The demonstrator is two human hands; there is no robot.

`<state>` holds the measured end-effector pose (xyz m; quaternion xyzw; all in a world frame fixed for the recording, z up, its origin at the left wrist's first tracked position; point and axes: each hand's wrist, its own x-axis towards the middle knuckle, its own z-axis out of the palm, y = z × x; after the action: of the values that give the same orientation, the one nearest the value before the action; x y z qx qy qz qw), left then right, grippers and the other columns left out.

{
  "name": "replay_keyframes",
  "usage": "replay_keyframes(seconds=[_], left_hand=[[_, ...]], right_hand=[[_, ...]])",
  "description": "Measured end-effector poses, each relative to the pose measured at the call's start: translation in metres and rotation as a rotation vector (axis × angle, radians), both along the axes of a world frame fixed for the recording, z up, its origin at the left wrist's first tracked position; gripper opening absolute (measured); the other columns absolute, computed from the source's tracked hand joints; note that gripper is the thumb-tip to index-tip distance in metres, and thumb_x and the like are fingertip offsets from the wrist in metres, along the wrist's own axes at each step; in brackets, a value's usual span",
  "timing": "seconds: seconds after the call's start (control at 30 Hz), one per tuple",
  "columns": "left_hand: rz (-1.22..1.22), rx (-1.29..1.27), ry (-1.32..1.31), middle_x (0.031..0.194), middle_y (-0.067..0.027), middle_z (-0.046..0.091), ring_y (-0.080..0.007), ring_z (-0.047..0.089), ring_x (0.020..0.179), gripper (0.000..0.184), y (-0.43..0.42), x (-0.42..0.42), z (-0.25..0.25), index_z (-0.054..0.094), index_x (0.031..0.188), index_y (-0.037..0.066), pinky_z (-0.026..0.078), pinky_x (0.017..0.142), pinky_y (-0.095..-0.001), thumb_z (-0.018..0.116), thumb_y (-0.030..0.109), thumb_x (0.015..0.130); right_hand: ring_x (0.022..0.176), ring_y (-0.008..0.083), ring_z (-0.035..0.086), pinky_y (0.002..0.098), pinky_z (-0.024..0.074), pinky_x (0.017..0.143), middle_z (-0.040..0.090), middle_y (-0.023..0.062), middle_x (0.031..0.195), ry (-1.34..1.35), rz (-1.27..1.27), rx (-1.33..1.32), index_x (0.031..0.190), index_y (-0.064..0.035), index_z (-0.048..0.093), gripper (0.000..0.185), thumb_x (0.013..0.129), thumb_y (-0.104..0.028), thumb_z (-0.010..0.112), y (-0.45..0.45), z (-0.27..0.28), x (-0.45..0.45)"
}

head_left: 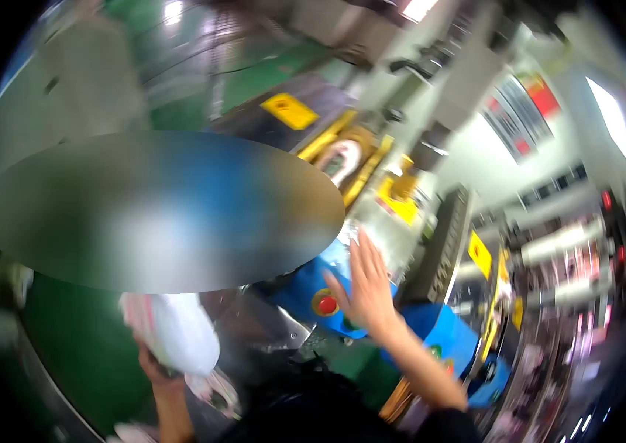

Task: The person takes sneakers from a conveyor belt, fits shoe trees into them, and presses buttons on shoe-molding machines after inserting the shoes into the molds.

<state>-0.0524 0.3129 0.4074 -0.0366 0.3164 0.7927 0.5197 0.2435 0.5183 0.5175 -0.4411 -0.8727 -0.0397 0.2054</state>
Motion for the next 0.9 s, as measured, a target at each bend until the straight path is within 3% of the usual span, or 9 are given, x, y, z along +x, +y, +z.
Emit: replay_keyframes(seconds=[0.13, 0.33, 0.4, 0.47, 0.53, 0.67, 0.77, 0.87, 0.9], left_hand=[[-0.113, 0.103, 0.186, 0.136, -0.0098, 0.047, -0.0282, 0.049, 0.12, 0.062, -0.049, 0.052, 0.034, 0.034, 0.141, 0.006, 0.041, 0.101, -0.0428, 0.043, 0.048, 0.095], [-0.198, 0.11, 0.334, 0.133, -0.0135, 0.048, -0.0258, 0.051, 0.118, 0.056, -0.073, 0.13, 0.057, 0.033, 0.139, 0.002, 0.043, 0.1, -0.0407, 0.056, 0.015, 0.09], [-0.4, -0.089, 0.367, 0.124, -0.0125, 0.052, -0.0263, 0.052, 0.117, 0.057, -0.106, 0.158, 0.057, 0.036, 0.136, 0.002, 0.044, 0.099, -0.0397, 0.06, 0.006, 0.085], [-0.469, -0.146, 0.808, 0.13, -0.0113, 0.045, -0.0237, 0.043, 0.124, 0.071, -0.153, 0.204, 0.075, 0.03, 0.14, 0.003, 0.036, 0.104, -0.0376, 0.068, 0.008, 0.08], [-0.559, -0.028, 0.873, 0.138, -0.0121, 0.034, -0.0219, 0.032, 0.132, 0.086, -0.181, 0.246, 0.085, 0.018, 0.146, 0.004, 0.025, 0.11, -0.036, 0.073, 0.012, 0.08], [-0.443, 0.327, 0.911, 0.151, -0.0147, 0.025, -0.0244, 0.031, 0.134, 0.088, -0.182, 0.221, 0.107, 0.008, 0.147, 0.002, 0.019, 0.113, -0.0383, 0.067, 0.024, 0.086], [-0.382, 0.562, 1.191, 0.124, -0.0149, 0.054, -0.0258, 0.048, 0.12, 0.07, -0.171, 0.196, 0.102, 0.022, 0.142, -0.001, 0.026, 0.109, -0.0425, 0.061, 0.025, 0.09], [-0.276, 0.369, 0.802, 0.102, -0.0104, 0.059, -0.0205, 0.056, 0.101, 0.039, -0.178, 0.18, 0.087, 0.041, 0.124, -0.001, 0.041, 0.095, -0.0384, 0.055, 0.019, 0.093], [-0.23, 0.188, 0.665, 0.1, -0.0102, 0.06, -0.0195, 0.057, 0.098, 0.031, -0.187, 0.168, 0.084, 0.044, 0.117, 0.0, 0.044, 0.092, -0.0358, 0.052, 0.019, 0.095]], right_hand=[[0.135, 0.0467, 0.025, 0.0608, 0.0218, 0.107, 0.03, 0.0266, 0.144, -0.332, -0.19, -0.25, 0.137, 0.0043, 0.035, 0.083, 0.076, -0.036, 0.072, -0.153, -0.061, 0.071], [0.131, 0.0387, 0.036, 0.0466, 0.0297, 0.108, 0.038, 0.027, 0.138, 0.587, -0.097, -0.507, 0.137, 0.0037, 0.035, 0.073, 0.084, -0.036, 0.066, -0.18, -0.049, 0.072], [0.131, 0.0311, 0.038, 0.0404, 0.0325, 0.106, 0.041, 0.0193, 0.14, 1.209, 0.228, -1.277, 0.139, 0.0024, 0.032, 0.074, 0.084, -0.032, 0.068, -0.218, -0.06, 0.074], [0.13, 0.0328, 0.038, 0.0429, 0.0291, 0.109, 0.038, 0.0196, 0.142, 1.017, 0.374, -1.254, 0.143, -0.0004, 0.029, 0.08, 0.089, -0.056, 0.049, -0.264, -0.084, 0.069], [0.127, 0.0352, 0.042, 0.0461, 0.0322, 0.108, 0.042, 0.0208, 0.139, 1.361, 0.421, -2.129, 0.141, -0.0018, 0.032, 0.079, 0.091, -0.062, 0.034, -0.264, -0.079, 0.103], [0.114, 0.0288, 0.053, 0.0419, 0.0441, 0.097, 0.053, 0.0162, 0.128, 1.227, 0.133, -1.991, 0.136, -0.0046, 0.04, 0.074, 0.092, -0.063, 0.03, -0.296, -0.027, 0.088], [0.113, 0.027, 0.054, 0.0393, 0.0434, 0.098, 0.052, 0.0144, 0.127, 1.059, 0.149, -1.88, 0.137, -0.0046, 0.039, 0.066, 0.094, -0.055, 0.037, -0.317, -0.038, 0.067], [0.111, 0.0234, 0.055, 0.0367, 0.044, 0.097, 0.052, 0.0131, 0.127, 1.221, -0.042, -2.398, 0.136, -0.0011, 0.04, 0.06, 0.096, -0.045, 0.045, -0.315, -0.042, 0.039], [0.113, 0.0247, 0.054, 0.037, 0.0434, 0.097, 0.05, 0.016, 0.129, 1.001, 0.063, -2.073, 0.136, 0.0007, 0.038, 0.062, 0.094, -0.043, 0.05, -0.311, -0.071, 0.037]])
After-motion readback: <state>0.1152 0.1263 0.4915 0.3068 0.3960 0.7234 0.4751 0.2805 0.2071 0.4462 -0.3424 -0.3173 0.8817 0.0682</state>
